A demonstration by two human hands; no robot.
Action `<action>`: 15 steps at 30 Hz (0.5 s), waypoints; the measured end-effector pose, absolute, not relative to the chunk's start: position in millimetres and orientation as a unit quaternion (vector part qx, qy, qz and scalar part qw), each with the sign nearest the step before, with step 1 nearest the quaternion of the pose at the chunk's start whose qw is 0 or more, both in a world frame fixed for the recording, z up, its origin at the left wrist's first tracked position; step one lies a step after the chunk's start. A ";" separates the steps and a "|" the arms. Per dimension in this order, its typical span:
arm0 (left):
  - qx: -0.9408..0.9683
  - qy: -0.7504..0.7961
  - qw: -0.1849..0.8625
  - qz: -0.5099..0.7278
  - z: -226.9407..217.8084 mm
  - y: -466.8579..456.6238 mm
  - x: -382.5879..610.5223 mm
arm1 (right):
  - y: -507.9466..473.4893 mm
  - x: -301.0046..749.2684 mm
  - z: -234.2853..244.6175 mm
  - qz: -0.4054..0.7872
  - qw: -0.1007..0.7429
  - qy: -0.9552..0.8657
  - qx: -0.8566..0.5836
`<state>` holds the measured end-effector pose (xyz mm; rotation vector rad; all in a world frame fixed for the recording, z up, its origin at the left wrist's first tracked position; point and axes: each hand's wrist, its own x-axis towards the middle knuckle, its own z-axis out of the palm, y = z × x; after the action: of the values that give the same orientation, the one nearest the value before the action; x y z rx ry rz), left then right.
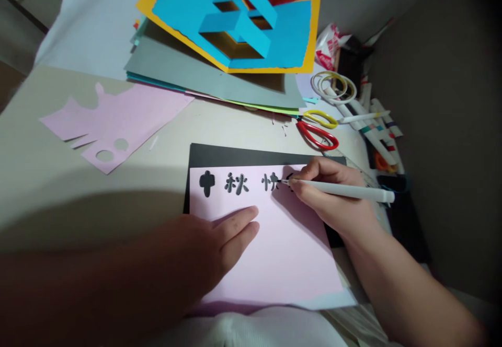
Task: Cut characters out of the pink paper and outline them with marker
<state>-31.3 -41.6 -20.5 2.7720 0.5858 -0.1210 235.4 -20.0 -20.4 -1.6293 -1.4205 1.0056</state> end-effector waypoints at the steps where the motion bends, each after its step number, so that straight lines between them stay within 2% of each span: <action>1: 0.966 0.205 0.152 -0.043 -20.7 -41.8 -31.2 | -19.8 235.3 -20.1 0.391 0.368 -0.555 -0.635; 7: 0.964 0.209 0.162 -0.035 -21.2 -42.6 -32.4 | -19.5 235.7 -19.1 0.364 0.356 -0.577 -0.638; 15: 0.965 0.207 0.155 -0.037 -17.3 -40.8 -30.0 | -19.8 237.8 -19.9 0.385 0.360 -0.577 -0.624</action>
<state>-30.0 -40.8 -17.3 2.7655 0.5923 -0.1065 237.8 -19.8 -19.9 -1.6097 -1.4864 0.9916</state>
